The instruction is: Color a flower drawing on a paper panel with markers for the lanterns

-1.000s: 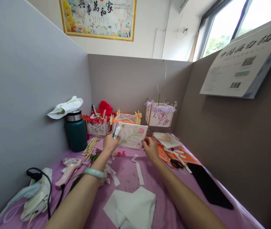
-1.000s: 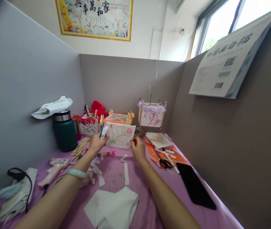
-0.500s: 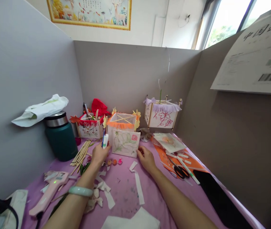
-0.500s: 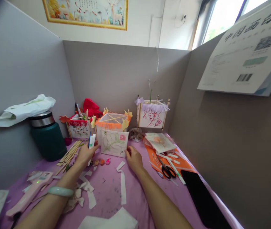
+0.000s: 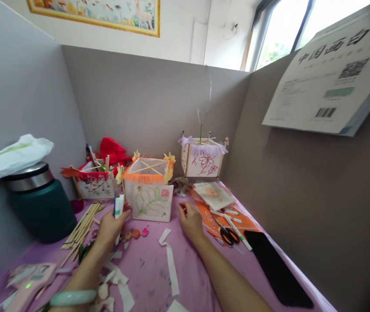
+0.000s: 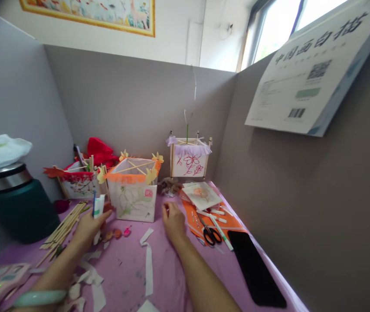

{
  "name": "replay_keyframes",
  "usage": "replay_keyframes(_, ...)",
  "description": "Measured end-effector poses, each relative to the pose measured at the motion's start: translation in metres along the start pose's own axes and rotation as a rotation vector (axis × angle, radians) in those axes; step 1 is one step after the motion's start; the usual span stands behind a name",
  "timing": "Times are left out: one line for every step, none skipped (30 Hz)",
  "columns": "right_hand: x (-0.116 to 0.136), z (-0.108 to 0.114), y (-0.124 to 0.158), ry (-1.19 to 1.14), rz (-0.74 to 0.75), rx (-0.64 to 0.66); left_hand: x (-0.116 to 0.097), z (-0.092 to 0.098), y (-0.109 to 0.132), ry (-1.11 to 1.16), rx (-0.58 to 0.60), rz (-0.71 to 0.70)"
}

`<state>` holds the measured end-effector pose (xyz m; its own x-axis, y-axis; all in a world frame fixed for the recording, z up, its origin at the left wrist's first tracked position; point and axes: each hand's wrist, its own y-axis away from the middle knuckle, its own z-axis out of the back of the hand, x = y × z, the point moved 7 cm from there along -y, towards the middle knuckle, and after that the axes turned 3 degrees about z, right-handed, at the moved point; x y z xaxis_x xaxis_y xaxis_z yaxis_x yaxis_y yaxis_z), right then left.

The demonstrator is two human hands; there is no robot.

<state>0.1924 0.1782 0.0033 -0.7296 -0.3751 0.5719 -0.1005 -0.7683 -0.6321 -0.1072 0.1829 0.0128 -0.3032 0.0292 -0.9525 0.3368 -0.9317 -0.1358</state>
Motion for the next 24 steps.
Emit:
replay_keyframes(-0.008,0.012,-0.004,0.062,-0.013,-0.063,0.000,0.000,0.001,0.000,0.003,0.009)
replay_keyframes(-0.016,0.025,-0.008,0.134,-0.025,-0.125,0.001,0.000,0.001,-0.002,0.007,0.018)
replay_keyframes(-0.026,0.039,-0.012,0.212,-0.042,-0.183,0.002,0.000,0.002,-0.005,0.008,0.025)
replay_keyframes(-0.036,0.054,-0.014,0.292,-0.071,-0.237,0.002,0.000,0.002,-0.008,0.009,0.030)
replay_keyframes(-0.046,0.069,-0.016,0.372,-0.117,-0.285,0.002,0.001,0.003,-0.010,0.007,0.034)
replay_keyframes(-0.058,0.084,-0.016,0.446,-0.188,-0.323,0.002,0.001,0.003,-0.012,0.004,0.036)
replay_keyframes(-0.071,0.097,-0.016,0.514,-0.285,-0.334,0.001,0.002,0.004,-0.013,0.000,0.038)
replay_keyframes(-0.084,0.109,-0.016,0.572,-0.389,-0.317,0.000,0.003,0.004,-0.016,-0.006,0.038)
replay_keyframes(-0.096,0.117,-0.016,0.617,-0.485,-0.275,-0.002,0.004,0.005,-0.020,-0.011,0.035)
replay_keyframes(-0.106,0.123,-0.016,0.648,-0.558,-0.220,-0.004,0.005,0.006,-0.023,-0.014,0.029)
replay_keyframes(-0.114,0.127,-0.018,0.668,-0.601,-0.164,-0.006,0.007,0.007,-0.024,-0.019,0.023)
replay_keyframes(-0.120,0.129,-0.021,0.680,-0.612,-0.115,-0.009,0.009,0.008,-0.027,-0.027,0.021)
replay_keyframes(-0.125,0.130,-0.025,0.687,-0.600,-0.079,-0.011,0.010,0.009,-0.031,-0.038,0.021)
replay_keyframes(-0.128,0.131,-0.031,0.689,-0.579,-0.049,-0.014,0.012,0.011,-0.031,-0.051,0.021)
replay_keyframes(-0.133,0.130,-0.037,0.689,-0.561,-0.009,-0.018,0.013,0.013,-0.027,-0.064,0.018)
replay_keyframes(-0.138,0.129,-0.044,0.683,-0.549,0.038,-0.023,0.013,0.016,-0.021,-0.073,0.008)
replay_keyframes(-0.145,0.128,-0.050,0.674,-0.547,0.087,-0.029,0.012,0.020,-0.007,-0.070,-0.009)
replay_keyframes(-0.152,0.127,-0.057,0.662,-0.558,0.137,-0.036,0.009,0.025,0.016,-0.050,-0.024)
replay_keyframes(-0.160,0.127,-0.063,0.649,-0.578,0.183,-0.044,0.006,0.031,0.045,-0.023,-0.033)
replay_keyframes(-0.168,0.127,-0.068,0.633,-0.603,0.227,-0.050,0.001,0.038,0.080,0.019,-0.029)
replay_keyframes(-0.175,0.126,-0.073,0.614,-0.630,0.268,-0.054,-0.004,0.045,0.112,0.061,-0.013)
replay_keyframes(-0.182,0.125,-0.077,0.593,-0.652,0.308,-0.058,-0.008,0.052,0.139,0.105,-0.003)
replay_keyframes(-0.187,0.123,-0.081,0.570,-0.668,0.345,-0.061,-0.012,0.059,0.155,0.143,0.006)
replay_keyframes(-0.192,0.120,-0.083,0.549,-0.679,0.379,-0.062,-0.015,0.066,0.158,0.172,0.009)
